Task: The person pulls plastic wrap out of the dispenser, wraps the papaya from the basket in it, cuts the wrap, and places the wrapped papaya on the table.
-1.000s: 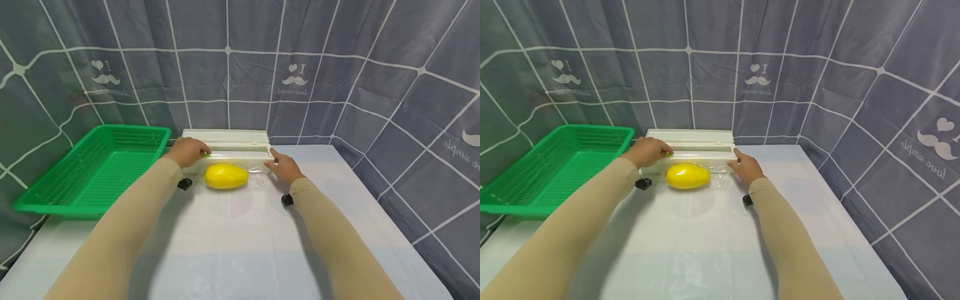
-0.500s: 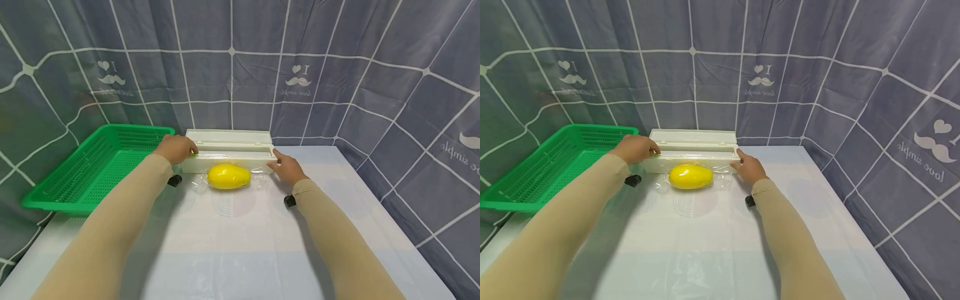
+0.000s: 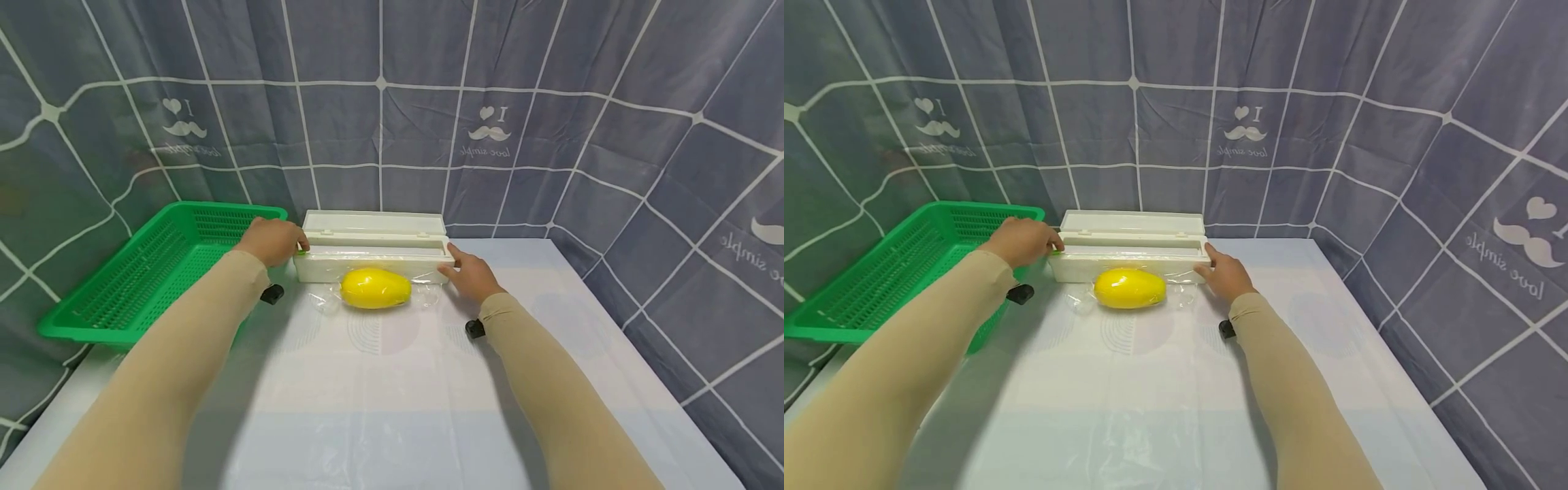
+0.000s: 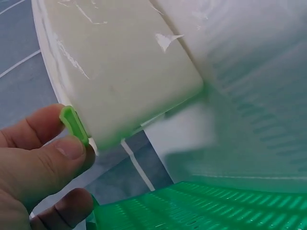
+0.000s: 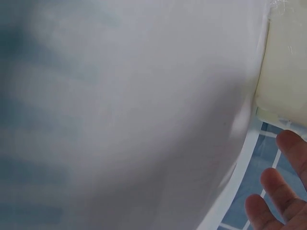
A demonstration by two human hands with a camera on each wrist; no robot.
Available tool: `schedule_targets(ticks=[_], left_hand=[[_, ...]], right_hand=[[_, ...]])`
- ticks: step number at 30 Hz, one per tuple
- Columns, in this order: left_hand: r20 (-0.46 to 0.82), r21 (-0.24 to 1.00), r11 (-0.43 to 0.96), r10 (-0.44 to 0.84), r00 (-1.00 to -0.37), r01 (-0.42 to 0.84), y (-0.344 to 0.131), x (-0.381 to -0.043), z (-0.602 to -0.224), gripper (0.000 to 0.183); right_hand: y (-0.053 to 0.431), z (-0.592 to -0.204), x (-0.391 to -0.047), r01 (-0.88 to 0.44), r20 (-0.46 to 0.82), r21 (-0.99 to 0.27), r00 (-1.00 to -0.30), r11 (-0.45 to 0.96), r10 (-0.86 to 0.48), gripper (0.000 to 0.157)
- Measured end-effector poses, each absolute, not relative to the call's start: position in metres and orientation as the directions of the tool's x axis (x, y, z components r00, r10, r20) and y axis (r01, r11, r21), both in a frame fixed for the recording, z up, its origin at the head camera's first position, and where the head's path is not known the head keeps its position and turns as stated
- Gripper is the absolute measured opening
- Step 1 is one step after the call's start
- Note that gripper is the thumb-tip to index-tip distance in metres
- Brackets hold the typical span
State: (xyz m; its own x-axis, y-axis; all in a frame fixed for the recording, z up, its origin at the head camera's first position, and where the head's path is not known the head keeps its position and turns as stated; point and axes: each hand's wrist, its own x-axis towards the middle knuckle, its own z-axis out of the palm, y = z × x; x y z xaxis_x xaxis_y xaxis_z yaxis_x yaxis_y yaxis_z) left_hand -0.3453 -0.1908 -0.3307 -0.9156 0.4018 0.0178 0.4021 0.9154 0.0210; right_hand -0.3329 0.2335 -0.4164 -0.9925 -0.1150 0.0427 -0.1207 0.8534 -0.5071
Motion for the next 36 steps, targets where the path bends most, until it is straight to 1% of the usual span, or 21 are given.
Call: schedule_targets(ticks=[4,8,13,14,21,25,32,36], left_hand=[[0.014,0.031,0.916,0.399,-0.917,0.4,-0.19,-0.346,-0.332,0.035],[-0.013,0.068,0.917,0.396,-0.918,0.394,-0.189,-0.346,-0.332,0.037],[-0.036,0.092,0.914,0.4,-0.916,0.395,-0.187,-0.345,-0.333,0.025],[-0.032,0.095,0.913,0.402,-0.915,0.397,-0.185,-0.344,-0.334,0.023],[0.044,0.13,0.904,0.406,-0.913,0.408,-0.174,-0.341,-0.345,0.029],[0.072,0.12,0.905,0.403,-0.912,0.409,-0.169,-0.34,-0.347,0.024],[0.107,0.14,0.907,0.386,-0.916,0.398,-0.167,-0.34,-0.349,0.018],[0.126,0.143,0.906,0.382,-0.915,0.398,-0.167,-0.341,-0.35,0.012]], right_hand=[[0.234,-0.418,-0.334,-0.12,0.037,-0.505,-0.992,0.855,-0.118,0.077],[0.235,-0.417,-0.333,-0.116,0.025,-0.502,-0.993,0.857,-0.119,0.077],[0.234,-0.413,-0.333,-0.122,0.009,-0.485,-0.991,0.866,-0.134,0.078],[0.234,-0.413,-0.333,-0.124,0.006,-0.479,-0.99,0.869,-0.138,0.078],[0.232,-0.407,-0.333,-0.118,-0.019,-0.447,-0.99,0.887,-0.142,0.077],[0.231,-0.405,-0.334,-0.111,-0.034,-0.437,-0.99,0.893,-0.139,0.077],[0.23,-0.4,-0.335,-0.119,-0.043,-0.417,-0.988,0.901,-0.15,0.078],[0.233,-0.396,-0.334,-0.114,-0.051,-0.426,-0.987,0.898,-0.149,0.079]])
